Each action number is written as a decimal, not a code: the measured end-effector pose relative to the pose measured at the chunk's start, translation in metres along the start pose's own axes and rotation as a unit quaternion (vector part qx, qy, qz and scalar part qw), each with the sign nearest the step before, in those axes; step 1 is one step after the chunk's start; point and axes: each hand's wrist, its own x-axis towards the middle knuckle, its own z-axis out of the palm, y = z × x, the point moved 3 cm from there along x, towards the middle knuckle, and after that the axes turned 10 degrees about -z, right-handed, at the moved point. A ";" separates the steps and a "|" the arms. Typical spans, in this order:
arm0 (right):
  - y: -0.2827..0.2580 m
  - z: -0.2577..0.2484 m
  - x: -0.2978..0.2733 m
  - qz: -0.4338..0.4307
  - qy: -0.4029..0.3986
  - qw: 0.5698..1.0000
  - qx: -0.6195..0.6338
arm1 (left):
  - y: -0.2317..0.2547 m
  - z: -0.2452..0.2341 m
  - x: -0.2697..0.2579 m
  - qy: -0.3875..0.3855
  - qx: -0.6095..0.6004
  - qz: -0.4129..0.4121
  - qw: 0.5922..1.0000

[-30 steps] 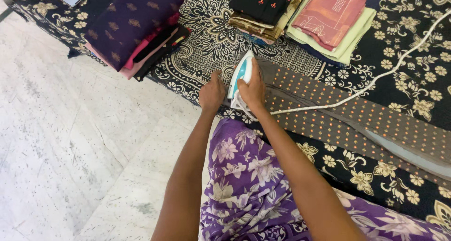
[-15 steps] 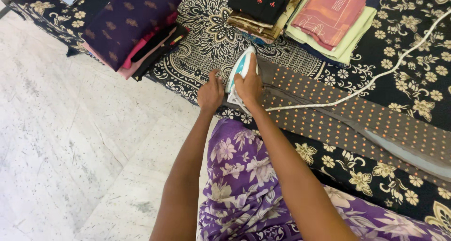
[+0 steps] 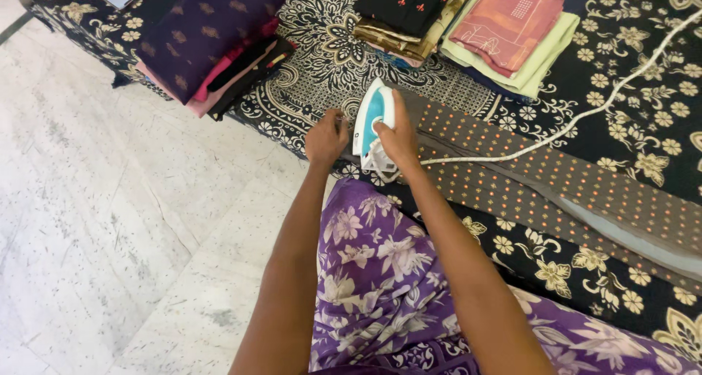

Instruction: The person irons a folded pink patterned cloth on a patterned mat, then switches to ironing a dark grey patterned garment. They use a white and blue electric iron to smooth the fabrics, adjusting the items with their hands as needed.

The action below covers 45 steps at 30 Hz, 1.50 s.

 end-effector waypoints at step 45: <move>0.046 -0.568 -0.422 0.092 0.346 0.793 -0.494 | 0.255 0.182 -0.226 -0.256 0.142 0.345 0.892</move>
